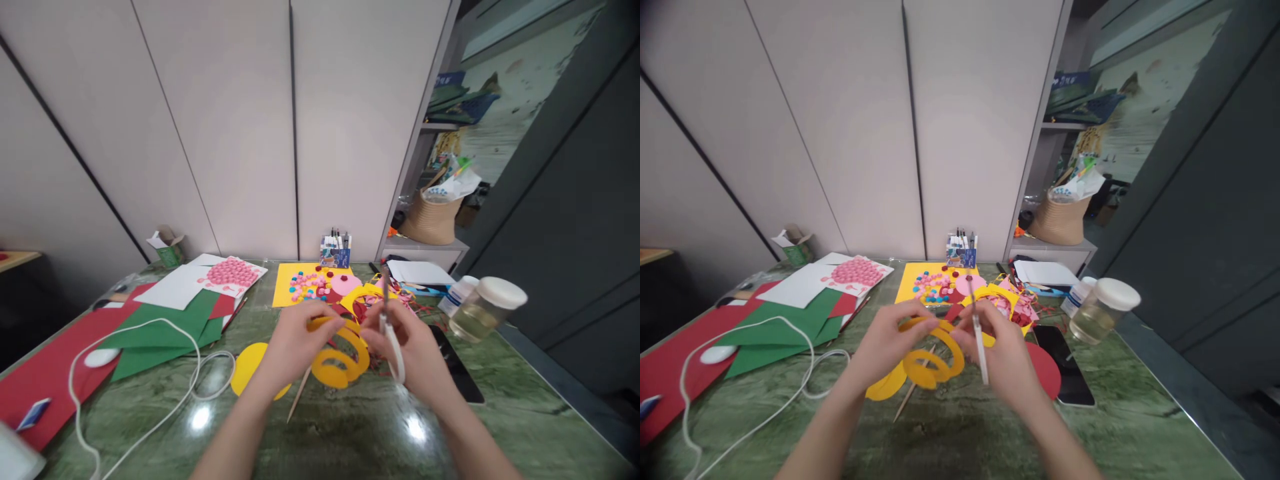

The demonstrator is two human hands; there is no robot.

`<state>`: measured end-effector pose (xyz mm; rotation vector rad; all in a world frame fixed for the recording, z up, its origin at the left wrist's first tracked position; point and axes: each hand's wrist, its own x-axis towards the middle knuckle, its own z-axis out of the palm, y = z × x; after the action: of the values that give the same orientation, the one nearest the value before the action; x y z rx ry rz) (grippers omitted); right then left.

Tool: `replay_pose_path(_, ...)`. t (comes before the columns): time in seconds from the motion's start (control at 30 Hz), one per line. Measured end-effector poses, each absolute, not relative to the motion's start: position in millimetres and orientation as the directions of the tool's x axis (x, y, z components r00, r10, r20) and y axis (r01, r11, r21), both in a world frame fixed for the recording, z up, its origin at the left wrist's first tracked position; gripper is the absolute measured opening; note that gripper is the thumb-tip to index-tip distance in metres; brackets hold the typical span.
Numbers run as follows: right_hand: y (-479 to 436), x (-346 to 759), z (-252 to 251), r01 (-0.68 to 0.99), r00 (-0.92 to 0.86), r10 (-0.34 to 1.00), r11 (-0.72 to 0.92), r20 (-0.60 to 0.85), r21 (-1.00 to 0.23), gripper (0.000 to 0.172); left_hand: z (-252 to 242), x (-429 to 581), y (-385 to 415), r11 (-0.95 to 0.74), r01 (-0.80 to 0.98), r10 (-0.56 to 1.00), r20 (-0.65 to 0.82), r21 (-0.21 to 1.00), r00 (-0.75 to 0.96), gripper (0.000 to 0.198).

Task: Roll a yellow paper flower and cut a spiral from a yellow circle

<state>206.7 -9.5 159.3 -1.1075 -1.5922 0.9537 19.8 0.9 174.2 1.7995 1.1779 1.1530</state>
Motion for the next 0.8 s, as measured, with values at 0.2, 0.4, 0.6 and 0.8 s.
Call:
replay_pose_path(0.2,-20.9,212.7,158.3,0.119,-0.223,0.924,0.343,0.311,-0.932,0.026,163.5,19.0,10.0,-0.280,0.024,0.937,0.278,0.960,-0.213,0.020)
replay_pose_path(0.4,-30.1,198.7,160.1,0.157,-0.457,0.878,0.237,0.142,-0.959,0.026,164.6,20.7,8.6,-0.352,-0.098,0.892,0.302,0.931,-0.336,0.019)
replay_pose_path(0.6,-28.0,197.8,162.8,0.231,-0.476,0.876,0.208,0.076,-0.950,0.029,165.5,18.9,5.1,-0.365,-0.212,0.904,0.292,0.907,-0.311,0.018)
replay_pose_path(0.8,-20.1,197.1,155.9,0.188,-0.422,0.897,0.226,0.130,-0.956,0.026,172.3,17.9,2.1,-0.264,-0.446,0.956,0.170,0.855,-0.240,0.019)
